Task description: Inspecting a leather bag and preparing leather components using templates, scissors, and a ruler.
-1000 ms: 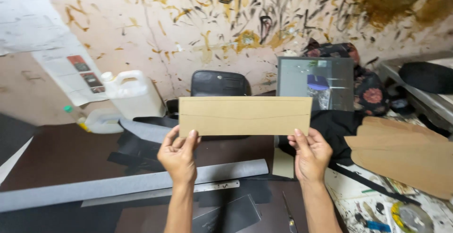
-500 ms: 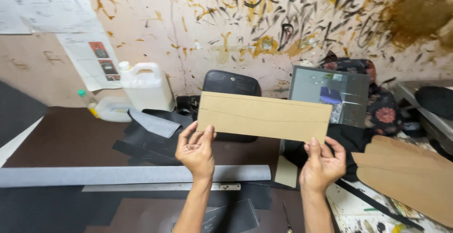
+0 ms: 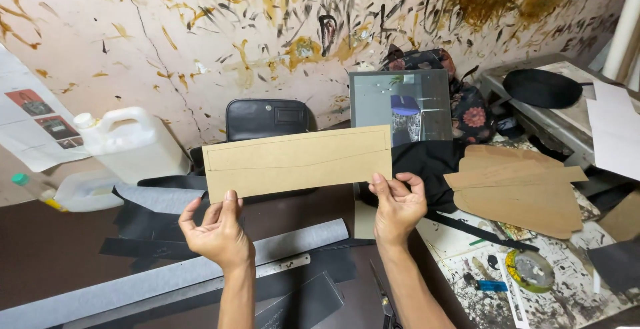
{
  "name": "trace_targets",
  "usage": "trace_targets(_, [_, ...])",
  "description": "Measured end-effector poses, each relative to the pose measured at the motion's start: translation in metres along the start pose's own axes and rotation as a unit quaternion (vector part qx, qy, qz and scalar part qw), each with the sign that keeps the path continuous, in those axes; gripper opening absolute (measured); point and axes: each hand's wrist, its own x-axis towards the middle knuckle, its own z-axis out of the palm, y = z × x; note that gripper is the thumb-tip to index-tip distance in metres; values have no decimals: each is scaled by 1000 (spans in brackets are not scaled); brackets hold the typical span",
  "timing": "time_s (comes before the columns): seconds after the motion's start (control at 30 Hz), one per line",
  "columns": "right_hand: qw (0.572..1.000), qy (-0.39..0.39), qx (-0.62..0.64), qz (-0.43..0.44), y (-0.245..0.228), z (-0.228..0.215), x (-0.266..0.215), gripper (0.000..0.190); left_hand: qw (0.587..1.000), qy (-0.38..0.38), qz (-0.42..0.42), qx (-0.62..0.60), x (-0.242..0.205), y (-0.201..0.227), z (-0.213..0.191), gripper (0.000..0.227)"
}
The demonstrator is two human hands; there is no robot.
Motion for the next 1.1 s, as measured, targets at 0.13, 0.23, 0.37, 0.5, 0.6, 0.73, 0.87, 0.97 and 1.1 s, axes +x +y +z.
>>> trace_targets(0.13, [1000,-3,1,7,1,0,-1,36,1000,7,-4,-6,1,-1,0,54])
trace_targets(0.23, [1000,0,7,10,2,0,0,36,1000,7,-9,1,0,3,1,53])
trace_targets(0.37, [1000,-2,3,13,0,0,-1,36,1000,3,-3,4,0,3,0,52])
trace_targets(0.5, [1000,-5,4,17,1,-1,-1,36,1000,3,-7,3,-1,4,0,51])
trace_targets(0.6, [1000,-9,5,16,0,-1,-1,36,1000,-1,-4,-3,0,1,-2,51])
trace_targets(0.73, [1000,-11,4,16,0,-1,-2,36,1000,-3,0,-10,1,-1,-4,51])
trace_targets(0.87, [1000,-14,10,21,3,-5,-1,36,1000,-4,1,-14,2,-6,-7,49])
trace_targets(0.97, [999,-26,-23,-5,22,-16,3,40,999,-4,34,-24,7,-24,-14,55])
trace_targets(1.1, [999,-30,-12,-13,36,-27,8,41,999,-2,18,-28,2,-20,-12,56])
